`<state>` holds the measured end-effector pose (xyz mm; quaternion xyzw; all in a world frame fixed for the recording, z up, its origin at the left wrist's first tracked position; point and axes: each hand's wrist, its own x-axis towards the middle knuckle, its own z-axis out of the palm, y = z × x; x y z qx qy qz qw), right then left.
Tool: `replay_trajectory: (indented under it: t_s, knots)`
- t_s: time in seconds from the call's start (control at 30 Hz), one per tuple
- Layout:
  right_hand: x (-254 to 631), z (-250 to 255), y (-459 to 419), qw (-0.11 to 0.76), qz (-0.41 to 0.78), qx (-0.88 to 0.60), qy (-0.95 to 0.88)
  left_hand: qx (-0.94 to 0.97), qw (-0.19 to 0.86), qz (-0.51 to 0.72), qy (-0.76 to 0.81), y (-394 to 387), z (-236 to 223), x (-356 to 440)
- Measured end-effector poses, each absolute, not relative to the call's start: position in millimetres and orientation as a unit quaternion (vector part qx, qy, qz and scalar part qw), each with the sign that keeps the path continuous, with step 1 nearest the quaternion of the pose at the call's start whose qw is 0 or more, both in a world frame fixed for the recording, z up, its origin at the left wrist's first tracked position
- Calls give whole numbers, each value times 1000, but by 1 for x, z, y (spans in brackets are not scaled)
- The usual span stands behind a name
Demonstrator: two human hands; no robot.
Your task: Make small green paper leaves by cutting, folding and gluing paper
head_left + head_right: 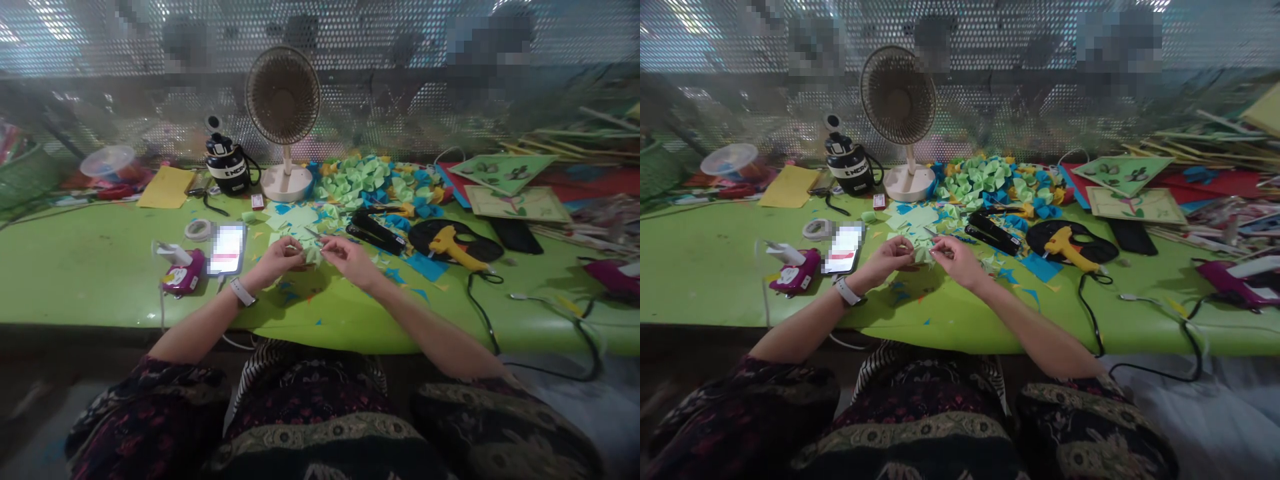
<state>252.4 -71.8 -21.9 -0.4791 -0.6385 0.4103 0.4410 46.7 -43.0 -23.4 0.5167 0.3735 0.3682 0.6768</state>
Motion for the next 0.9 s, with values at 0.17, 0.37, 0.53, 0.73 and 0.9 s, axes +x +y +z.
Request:
replay_trajectory:
  t_s: [0.17, 0.37, 0.53, 0.73, 0.9]
  knots:
    - [251, -19, -74, 442, 389, -498, -637, 495, 702, 376, 348, -47, -15, 48]
    - [249, -19, -77, 436, 368, -511, -643, 495, 718, 354, 339, -51, -12, 49]
    - [249, -19, -78, 427, 355, -516, -652, 502, 717, 353, 331, -51, -13, 49]
    - [249, -17, -78, 427, 342, -518, -658, 501, 717, 353, 332, -52, -10, 47]
    - [249, -20, -78, 422, 330, -514, -670, 481, 727, 355, 337, -53, -10, 47]
